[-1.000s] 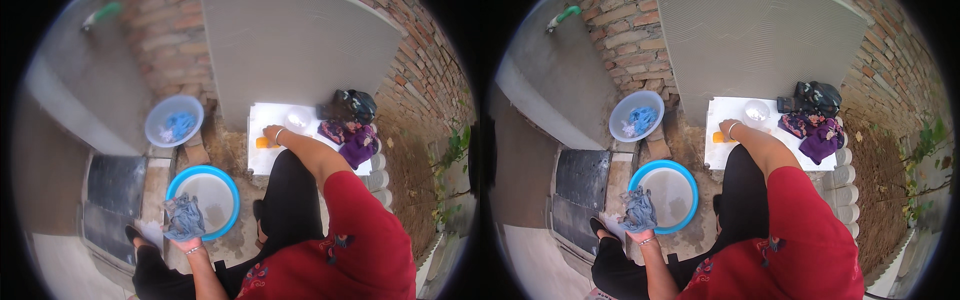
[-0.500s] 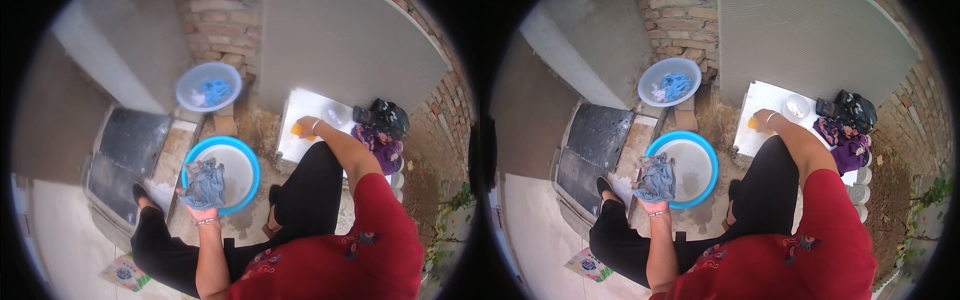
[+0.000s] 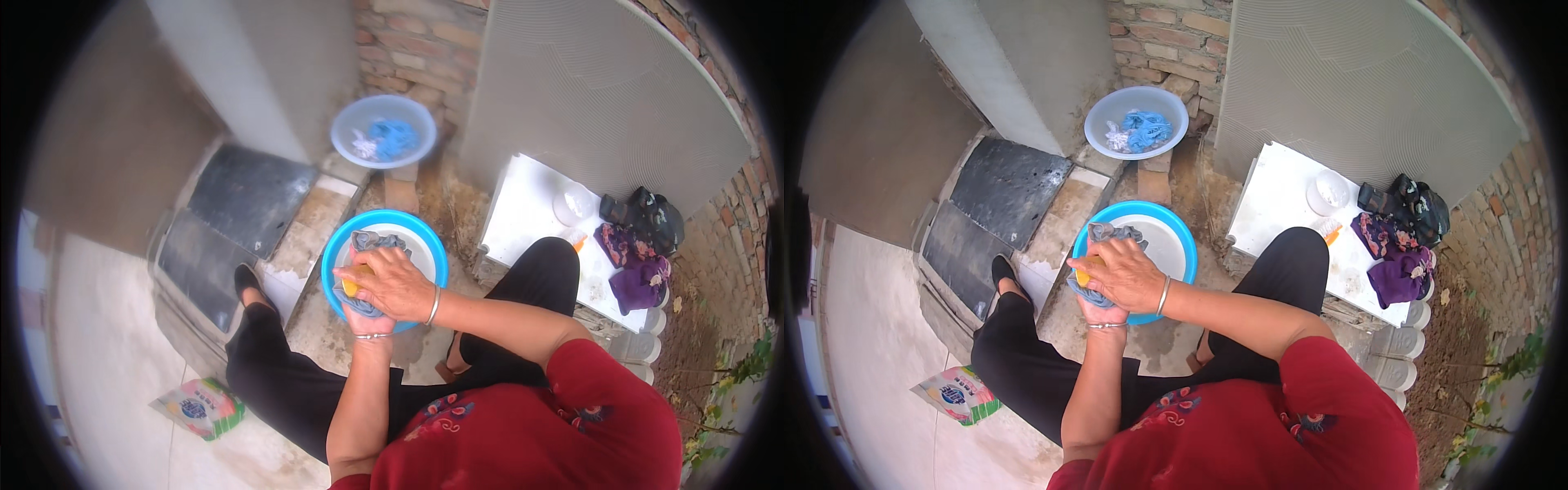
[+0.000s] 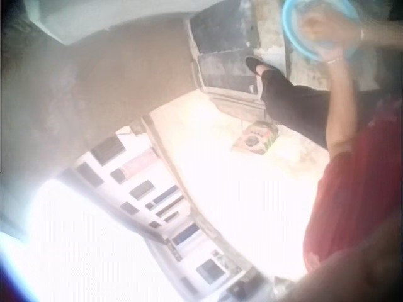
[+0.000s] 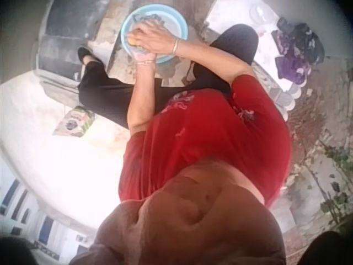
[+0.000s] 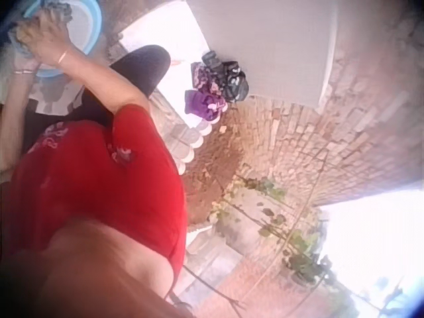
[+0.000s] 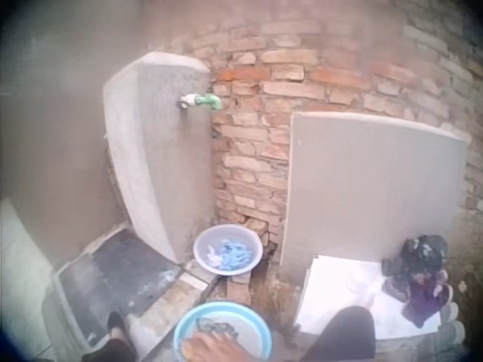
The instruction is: The person washes clothes in a basin, rubbing a garment by hand and applying a bar of soap. They scrub the fabric against itself in the water and then lift it.
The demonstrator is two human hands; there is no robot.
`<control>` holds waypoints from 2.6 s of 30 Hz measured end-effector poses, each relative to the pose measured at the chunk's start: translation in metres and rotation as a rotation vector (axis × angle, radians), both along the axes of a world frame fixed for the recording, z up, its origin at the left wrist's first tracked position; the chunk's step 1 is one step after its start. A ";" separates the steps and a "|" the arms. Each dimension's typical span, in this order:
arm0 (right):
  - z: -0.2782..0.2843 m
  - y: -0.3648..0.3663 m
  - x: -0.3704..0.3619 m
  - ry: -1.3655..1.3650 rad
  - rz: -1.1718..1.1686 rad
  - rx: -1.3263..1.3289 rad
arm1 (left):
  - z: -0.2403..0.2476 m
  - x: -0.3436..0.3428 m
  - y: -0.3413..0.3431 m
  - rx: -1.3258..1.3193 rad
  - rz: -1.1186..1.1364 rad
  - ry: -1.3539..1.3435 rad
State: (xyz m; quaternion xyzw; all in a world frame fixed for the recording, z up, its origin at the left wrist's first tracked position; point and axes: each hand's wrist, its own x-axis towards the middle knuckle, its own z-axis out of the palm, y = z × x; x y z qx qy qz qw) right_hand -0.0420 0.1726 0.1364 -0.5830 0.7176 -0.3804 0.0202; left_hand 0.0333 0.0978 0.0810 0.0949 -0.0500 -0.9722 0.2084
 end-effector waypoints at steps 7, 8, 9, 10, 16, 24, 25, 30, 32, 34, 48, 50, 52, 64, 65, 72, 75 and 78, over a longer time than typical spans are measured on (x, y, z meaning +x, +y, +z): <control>0.007 -0.016 0.002 0.087 0.080 0.021 | 0.014 0.008 -0.003 0.070 0.031 0.053; 0.008 -0.015 0.005 0.051 0.153 -0.037 | 0.016 0.007 -0.002 0.079 0.030 0.066; 0.008 -0.013 0.013 0.014 0.227 -0.094 | 0.018 0.007 -0.003 0.077 0.035 0.079; 0.008 -0.011 0.019 -0.024 0.301 -0.152 | 0.020 0.007 -0.004 0.071 0.040 0.091; 0.024 -0.015 0.028 0.043 0.148 -0.007 | 0.024 0.006 0.003 0.025 0.056 0.050; 0.025 -0.035 0.041 0.073 0.111 -0.057 | -0.016 0.013 0.003 0.110 -0.019 0.761; 0.027 -0.028 0.058 0.090 0.258 -0.098 | -0.023 0.012 0.002 0.034 0.024 0.759; 0.015 -0.044 -0.015 0.072 -0.217 -0.024 | 0.016 -0.008 0.021 -0.094 0.020 0.260; 0.017 -0.046 -0.025 0.109 -0.290 -0.013 | 0.027 -0.007 0.022 0.046 -0.014 0.007; 0.011 -0.042 0.001 0.133 -0.121 -0.036 | 0.010 0.008 0.008 0.067 -0.016 0.152; 0.024 -0.023 0.048 0.066 0.047 -0.017 | 0.040 -0.001 0.017 -0.280 0.276 0.674; 0.003 -0.032 0.010 0.075 -0.139 -0.020 | 0.035 -0.002 0.017 -0.072 0.082 0.294; 0.003 -0.044 -0.015 0.006 -0.310 -0.048 | 0.026 -0.004 0.017 0.119 -0.055 -0.081; 0.011 -0.049 -0.022 -0.039 -0.376 -0.060 | 0.043 -0.002 0.015 0.125 -0.026 -0.109; 0.014 -0.047 0.004 -0.014 -0.205 -0.089 | 0.010 0.001 0.003 0.080 -0.033 0.213; 0.007 -0.055 -0.017 -0.062 -0.273 -0.104 | 0.030 0.003 0.006 0.057 0.013 -0.112; -0.001 -0.051 -0.058 -0.172 -0.455 -0.024 | 0.038 0.006 0.007 0.046 -0.081 -0.057; 0.004 -0.034 -0.077 -0.522 -0.336 0.026 | 0.043 0.007 -0.001 0.026 -0.049 0.014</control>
